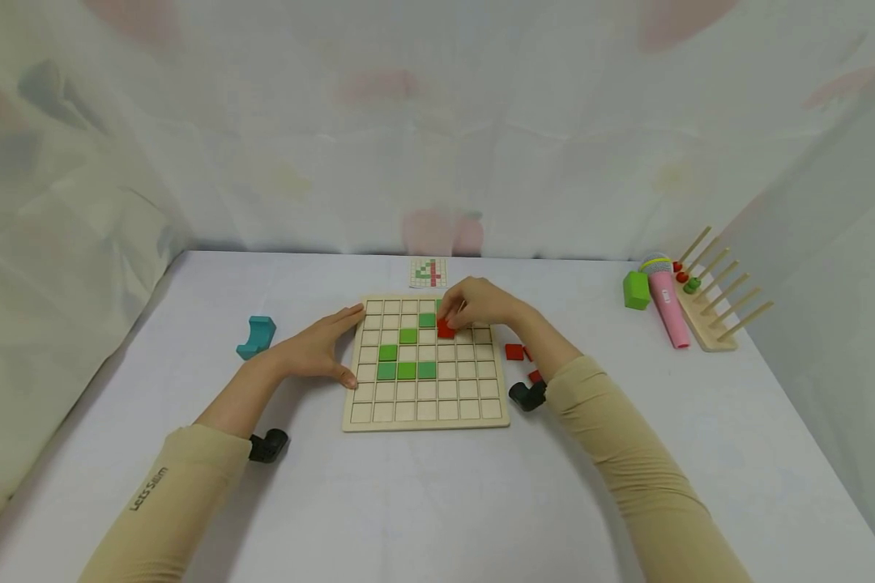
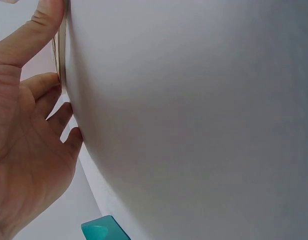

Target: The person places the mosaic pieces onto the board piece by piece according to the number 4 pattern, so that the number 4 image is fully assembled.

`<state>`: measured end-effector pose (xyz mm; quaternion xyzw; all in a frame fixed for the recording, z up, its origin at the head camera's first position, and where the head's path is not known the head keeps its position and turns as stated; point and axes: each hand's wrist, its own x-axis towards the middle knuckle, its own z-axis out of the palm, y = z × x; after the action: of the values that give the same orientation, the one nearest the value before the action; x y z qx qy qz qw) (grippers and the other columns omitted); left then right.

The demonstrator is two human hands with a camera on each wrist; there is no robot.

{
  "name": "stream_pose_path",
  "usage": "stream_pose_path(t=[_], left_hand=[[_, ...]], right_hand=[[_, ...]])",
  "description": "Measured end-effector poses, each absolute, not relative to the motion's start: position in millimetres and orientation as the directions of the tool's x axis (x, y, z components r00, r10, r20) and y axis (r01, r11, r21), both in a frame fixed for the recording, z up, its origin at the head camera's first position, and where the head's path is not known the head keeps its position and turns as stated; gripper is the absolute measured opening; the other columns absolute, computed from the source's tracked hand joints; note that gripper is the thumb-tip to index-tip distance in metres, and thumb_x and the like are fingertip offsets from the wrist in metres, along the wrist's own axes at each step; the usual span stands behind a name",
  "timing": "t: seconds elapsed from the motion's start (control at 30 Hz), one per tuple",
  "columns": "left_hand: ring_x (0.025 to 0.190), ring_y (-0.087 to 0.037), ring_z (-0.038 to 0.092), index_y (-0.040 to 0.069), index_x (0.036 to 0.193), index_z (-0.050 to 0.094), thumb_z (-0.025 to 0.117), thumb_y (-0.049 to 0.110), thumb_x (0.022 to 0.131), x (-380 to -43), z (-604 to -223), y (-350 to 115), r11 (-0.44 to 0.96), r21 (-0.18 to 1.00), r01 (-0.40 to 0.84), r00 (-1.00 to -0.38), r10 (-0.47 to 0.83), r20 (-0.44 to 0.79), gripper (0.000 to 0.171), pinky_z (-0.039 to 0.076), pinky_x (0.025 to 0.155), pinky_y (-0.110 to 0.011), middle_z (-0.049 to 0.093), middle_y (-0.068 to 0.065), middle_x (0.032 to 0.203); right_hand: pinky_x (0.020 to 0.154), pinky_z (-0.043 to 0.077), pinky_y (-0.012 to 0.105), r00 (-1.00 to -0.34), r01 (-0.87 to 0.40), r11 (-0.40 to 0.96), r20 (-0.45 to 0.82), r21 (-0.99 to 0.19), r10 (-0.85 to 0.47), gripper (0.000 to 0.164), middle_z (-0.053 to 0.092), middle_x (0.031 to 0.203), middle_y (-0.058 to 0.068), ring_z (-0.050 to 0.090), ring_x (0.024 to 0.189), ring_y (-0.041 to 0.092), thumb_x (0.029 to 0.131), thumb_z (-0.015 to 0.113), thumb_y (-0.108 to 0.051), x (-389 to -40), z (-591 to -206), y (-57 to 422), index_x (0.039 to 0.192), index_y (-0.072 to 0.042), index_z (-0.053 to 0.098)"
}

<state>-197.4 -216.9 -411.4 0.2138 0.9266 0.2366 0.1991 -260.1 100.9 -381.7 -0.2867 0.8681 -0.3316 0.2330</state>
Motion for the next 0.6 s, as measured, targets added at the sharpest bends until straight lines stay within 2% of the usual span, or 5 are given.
stream_pose_path(t=[0.3, 0.6], left_hand=[[0.155, -0.043, 0.007, 0.002, 0.158, 0.016, 0.091, 0.043, 0.062, -196.2, -409.7, -214.0, 0.794, 0.528, 0.301, -0.83, 0.491, -0.264, 0.129, 0.014, 0.124, -0.061, 0.009, -0.014, 0.169], [0.154, -0.044, 0.007, 0.001, 0.157, 0.016, 0.091, 0.042, 0.062, -195.7, -408.1, -214.2, 0.79, 0.531, 0.307, -0.831, 0.494, -0.256, 0.128, 0.014, 0.124, -0.063, 0.009, -0.015, 0.168]], right_hand=[[0.077, 0.052, 0.023, -0.737, -0.322, 0.64, -0.241, -0.697, -0.632, 0.016, 0.074, 0.089, 0.002, 0.063, 0.082, 0.012, 0.087, 0.07, -0.008, -258.1, -381.6, 97.4, 0.101, -0.012, 0.076], [0.077, 0.051, 0.023, -0.742, -0.319, 0.656, -0.25, -0.683, -0.622, 0.015, 0.076, 0.089, 0.003, 0.063, 0.081, 0.011, 0.085, 0.073, -0.008, -257.3, -380.5, 95.5, 0.098, -0.012, 0.077]])
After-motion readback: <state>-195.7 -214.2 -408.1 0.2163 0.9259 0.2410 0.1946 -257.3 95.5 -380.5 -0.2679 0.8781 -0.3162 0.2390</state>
